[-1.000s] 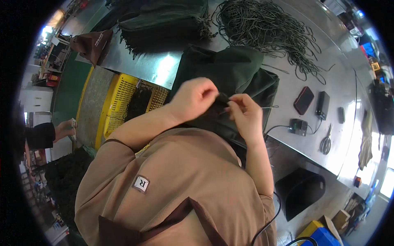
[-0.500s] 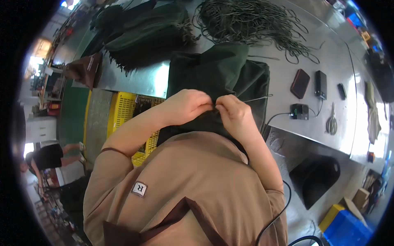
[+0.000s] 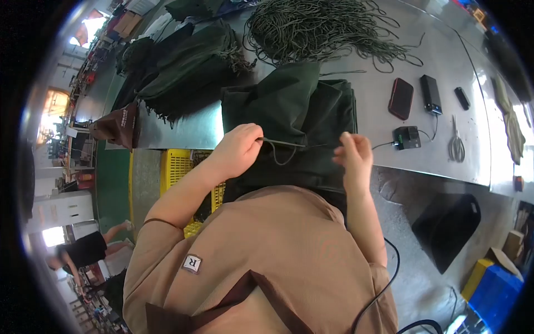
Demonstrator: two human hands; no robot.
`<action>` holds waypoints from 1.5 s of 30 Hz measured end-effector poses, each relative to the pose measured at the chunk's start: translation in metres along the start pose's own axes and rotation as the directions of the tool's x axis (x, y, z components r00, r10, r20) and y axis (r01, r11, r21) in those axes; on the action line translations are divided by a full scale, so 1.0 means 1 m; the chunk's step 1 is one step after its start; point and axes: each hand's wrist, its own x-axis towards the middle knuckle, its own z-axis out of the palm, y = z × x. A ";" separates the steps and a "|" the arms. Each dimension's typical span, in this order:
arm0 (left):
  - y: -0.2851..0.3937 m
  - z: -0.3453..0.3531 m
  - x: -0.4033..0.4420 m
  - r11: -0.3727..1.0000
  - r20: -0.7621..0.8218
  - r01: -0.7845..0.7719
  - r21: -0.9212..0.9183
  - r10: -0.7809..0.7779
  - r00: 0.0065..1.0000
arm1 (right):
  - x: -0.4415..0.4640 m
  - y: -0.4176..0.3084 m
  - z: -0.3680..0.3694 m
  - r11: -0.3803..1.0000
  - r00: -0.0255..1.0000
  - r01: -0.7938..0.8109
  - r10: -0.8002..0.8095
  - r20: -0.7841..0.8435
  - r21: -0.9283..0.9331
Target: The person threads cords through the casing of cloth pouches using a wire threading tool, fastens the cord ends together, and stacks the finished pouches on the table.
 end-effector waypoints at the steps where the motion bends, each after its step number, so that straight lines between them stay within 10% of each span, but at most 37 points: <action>1: 0.000 0.006 0.006 1.000 0.003 -0.005 0.004 0.005 1.000 | -0.001 0.004 0.010 0.993 0.999 -0.043 0.044 -0.007 0.113; 7: 0.016 0.012 0.029 0.960 -0.001 -0.138 0.242 0.142 0.990 | 0.000 0.023 -0.007 0.974 0.986 -0.092 0.060 0.157 0.207; 10: 0.018 0.025 0.035 0.917 0.080 -0.253 0.308 0.240 0.967 | -0.002 0.021 0.005 0.872 0.872 -0.481 0.464 0.159 0.094; 14: 0.014 0.045 0.052 0.896 0.131 -0.262 0.358 0.229 0.964 | 0.031 0.042 0.014 0.872 0.900 -0.379 0.268 0.344 0.311; 16: 0.008 0.048 0.070 0.912 0.013 -0.297 0.283 0.306 0.952 | 0.032 0.018 0.025 0.952 0.939 -0.073 -0.034 0.341 0.297; 20: 0.035 -0.001 0.107 0.921 0.388 0.106 -0.375 0.052 0.920 | 0.039 -0.070 0.021 0.906 0.844 0.218 -0.361 0.395 0.363; 24: 0.053 -0.023 0.128 0.532 0.379 0.246 -0.810 0.154 0.913 | 0.081 -0.163 -0.054 0.624 0.825 0.496 -0.556 -0.103 0.603; 26: 0.055 -0.038 0.137 0.594 0.232 0.143 -0.792 0.075 0.970 | 0.057 -0.200 -0.070 0.434 0.726 0.676 -0.532 -0.437 0.595; 30: 0.060 -0.051 0.183 0.507 -0.343 -0.144 -0.850 -0.323 0.882 | 0.029 -0.188 -0.072 0.774 0.681 0.612 -0.621 -0.387 -0.165; 34: 0.074 -0.070 0.215 0.654 -0.635 -0.336 -0.678 -0.291 0.715 | -0.042 -0.167 0.037 0.324 0.607 0.658 -0.762 0.225 -0.680; 38: 0.090 -0.102 0.206 0.792 -0.753 -0.348 -0.501 -0.200 0.627 | -0.002 -0.162 0.059 0.202 0.587 0.614 -0.763 0.270 -0.763; 40: 0.072 -0.139 0.185 0.815 -0.761 -0.289 -0.501 -0.257 0.595 | 0.037 -0.175 0.046 0.073 0.293 0.683 -0.939 0.180 -0.726; 43: 0.036 -0.203 0.115 0.962 -0.737 -0.077 -0.262 -0.149 0.659 | 0.036 -0.202 0.033 0.405 0.471 0.625 -0.877 -0.092 -0.668; 45: 0.025 -0.193 0.080 0.988 -0.562 0.142 -0.064 -0.153 0.813 | 0.032 -0.189 0.042 0.288 0.406 0.704 -0.913 0.035 -0.649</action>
